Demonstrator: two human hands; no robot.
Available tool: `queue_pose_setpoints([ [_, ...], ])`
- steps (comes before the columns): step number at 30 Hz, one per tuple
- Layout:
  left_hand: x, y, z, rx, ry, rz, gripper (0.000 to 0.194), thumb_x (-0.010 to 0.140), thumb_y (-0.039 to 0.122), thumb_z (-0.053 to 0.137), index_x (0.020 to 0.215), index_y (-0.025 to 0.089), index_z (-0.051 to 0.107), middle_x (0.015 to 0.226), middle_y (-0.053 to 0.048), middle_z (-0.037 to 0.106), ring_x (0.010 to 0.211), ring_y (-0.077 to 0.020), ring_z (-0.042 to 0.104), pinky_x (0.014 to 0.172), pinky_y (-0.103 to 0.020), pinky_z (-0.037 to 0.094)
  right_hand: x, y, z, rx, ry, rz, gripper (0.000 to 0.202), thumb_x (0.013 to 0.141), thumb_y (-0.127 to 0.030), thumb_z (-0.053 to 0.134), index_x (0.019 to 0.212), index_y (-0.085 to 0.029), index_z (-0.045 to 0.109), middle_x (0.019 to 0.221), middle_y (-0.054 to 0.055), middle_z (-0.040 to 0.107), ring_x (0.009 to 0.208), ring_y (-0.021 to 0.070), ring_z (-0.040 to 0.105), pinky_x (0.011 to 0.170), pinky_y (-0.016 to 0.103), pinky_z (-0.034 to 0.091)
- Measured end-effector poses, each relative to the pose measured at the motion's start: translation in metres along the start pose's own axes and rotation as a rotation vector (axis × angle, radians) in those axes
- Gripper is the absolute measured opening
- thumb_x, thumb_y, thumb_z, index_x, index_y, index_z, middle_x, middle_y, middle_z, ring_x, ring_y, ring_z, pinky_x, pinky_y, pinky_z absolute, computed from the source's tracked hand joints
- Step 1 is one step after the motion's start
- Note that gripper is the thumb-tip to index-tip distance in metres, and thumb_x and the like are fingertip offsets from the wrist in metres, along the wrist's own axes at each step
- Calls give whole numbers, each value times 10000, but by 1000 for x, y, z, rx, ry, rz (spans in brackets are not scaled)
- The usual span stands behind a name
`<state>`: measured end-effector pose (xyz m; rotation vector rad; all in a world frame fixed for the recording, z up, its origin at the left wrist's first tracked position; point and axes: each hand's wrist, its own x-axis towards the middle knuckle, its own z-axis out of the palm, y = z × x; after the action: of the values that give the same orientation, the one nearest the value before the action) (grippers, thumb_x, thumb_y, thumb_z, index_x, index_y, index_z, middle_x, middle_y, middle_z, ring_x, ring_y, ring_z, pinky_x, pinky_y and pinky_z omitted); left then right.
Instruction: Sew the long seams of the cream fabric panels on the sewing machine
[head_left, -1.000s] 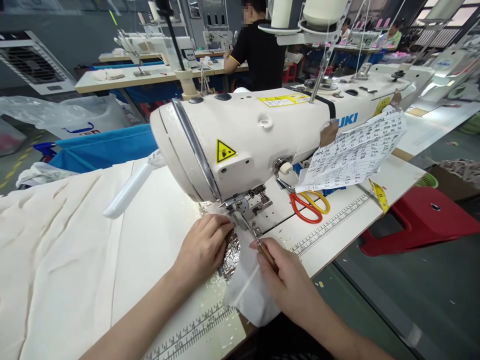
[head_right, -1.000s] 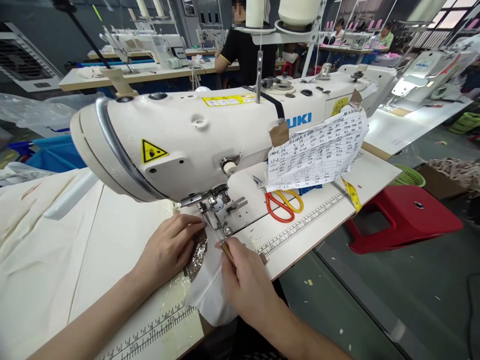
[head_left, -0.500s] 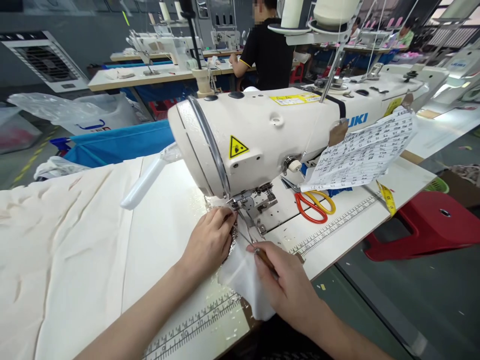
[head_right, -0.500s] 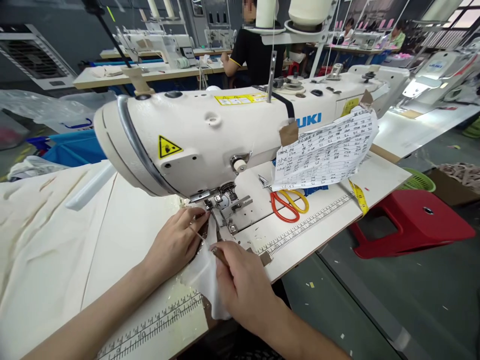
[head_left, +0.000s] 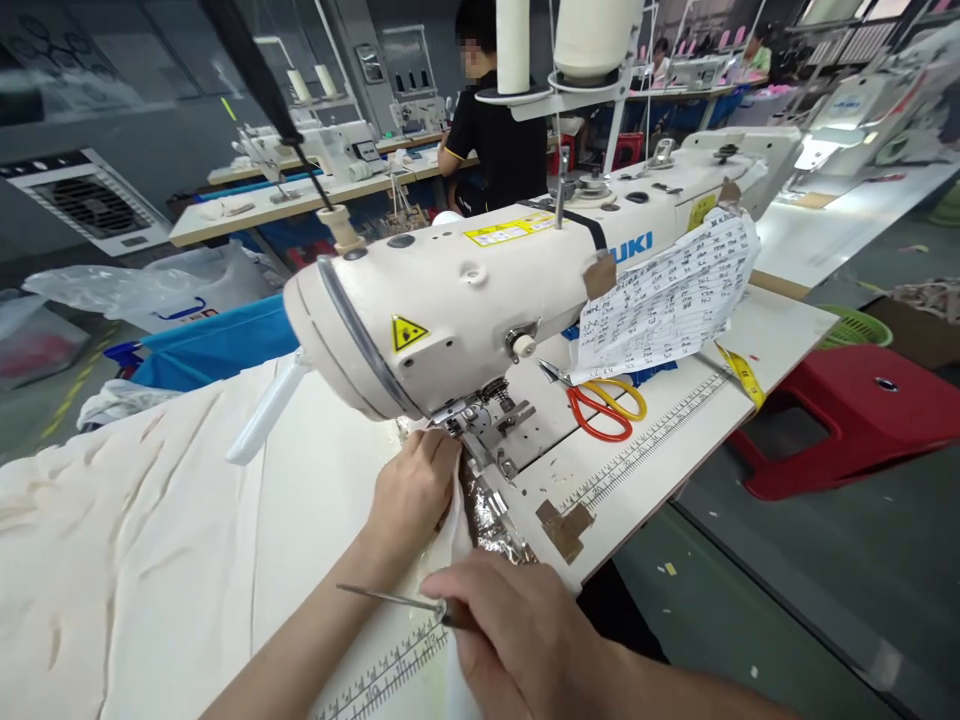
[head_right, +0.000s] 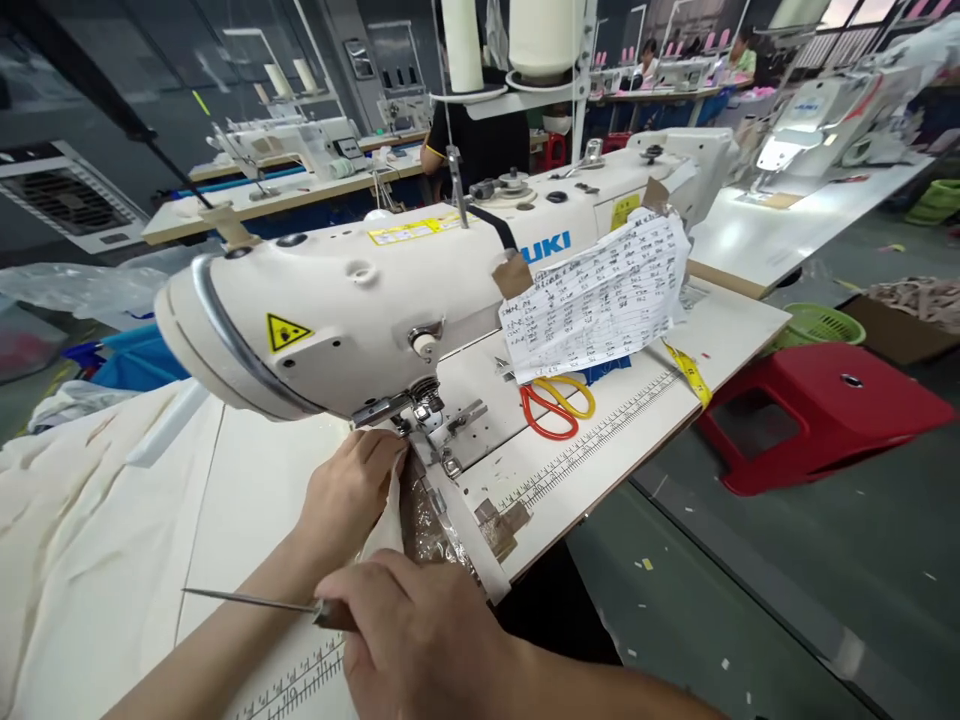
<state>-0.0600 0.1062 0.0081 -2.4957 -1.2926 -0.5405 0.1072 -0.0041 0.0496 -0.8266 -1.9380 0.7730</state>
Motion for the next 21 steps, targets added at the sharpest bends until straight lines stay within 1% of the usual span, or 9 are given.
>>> queue_pose_setpoints([
  [2, -3, -6, 4, -143, 76, -76, 160, 940, 160, 480, 939, 182, 639, 952, -71, 677, 859, -204, 617, 660, -288, 526, -7, 8, -4, -79, -32, 78, 290, 927, -151, 373, 1148, -136, 561, 901, 89, 705, 729, 195, 655, 643, 292, 513],
  [3, -3, -9, 5, -230, 88, -113, 162, 942, 200, 488, 927, 182, 648, 952, -69, 683, 869, -200, 631, 688, -294, 533, -9, 13, -7, -133, -36, 132, 284, 953, -170, 359, 1153, -131, 558, 899, 95, 711, 715, 204, 663, 627, 301, 506],
  [5, -3, -15, 4, -402, 68, -182, 194, 936, 270, 499, 883, 185, 665, 934, -62, 693, 868, -192, 650, 729, -303, 541, -10, 24, -12, -260, -22, 241, 287, 995, -213, 351, 1188, -118, 541, 900, 105, 720, 698, 227, 678, 612, 323, 499],
  [8, -1, -19, 1, -567, 7, -281, 225, 907, 326, 520, 849, 192, 692, 917, -56, 709, 860, -188, 661, 744, -305, 539, -6, 39, -16, -450, 28, 298, 319, 999, -215, 363, 1274, -109, 486, 973, 126, 727, 744, 252, 697, 612, 336, 497],
  [10, 1, -20, -1, -615, -14, -339, 224, 879, 348, 546, 842, 196, 706, 910, -53, 715, 848, -190, 664, 731, -302, 537, 0, 46, -16, -549, 19, 303, 324, 978, -172, 383, 1280, -121, 489, 989, 122, 731, 755, 243, 701, 588, 315, 483],
  [13, 1, -21, -1, -656, -20, -393, 216, 844, 370, 579, 835, 204, 717, 906, -45, 722, 847, -193, 672, 711, -291, 534, 9, 51, -12, -639, -52, 323, 290, 937, -132, 444, 1207, -142, 547, 909, 98, 731, 713, 232, 698, 524, 296, 446],
  [15, 1, -22, -1, -673, -33, -416, 215, 834, 378, 587, 832, 209, 720, 908, -40, 731, 859, -195, 677, 716, -287, 534, 14, 53, -9, -652, -82, 325, 271, 915, -125, 476, 1169, -147, 568, 870, 89, 723, 696, 235, 691, 506, 298, 433],
  [21, 4, -21, -3, -704, -48, -458, 209, 824, 383, 597, 817, 215, 720, 915, -35, 743, 847, -200, 681, 727, -295, 536, 17, 56, -8, -612, -84, 334, 238, 913, -137, 507, 1141, -159, 571, 881, 72, 713, 712, 231, 681, 530, 302, 438],
])
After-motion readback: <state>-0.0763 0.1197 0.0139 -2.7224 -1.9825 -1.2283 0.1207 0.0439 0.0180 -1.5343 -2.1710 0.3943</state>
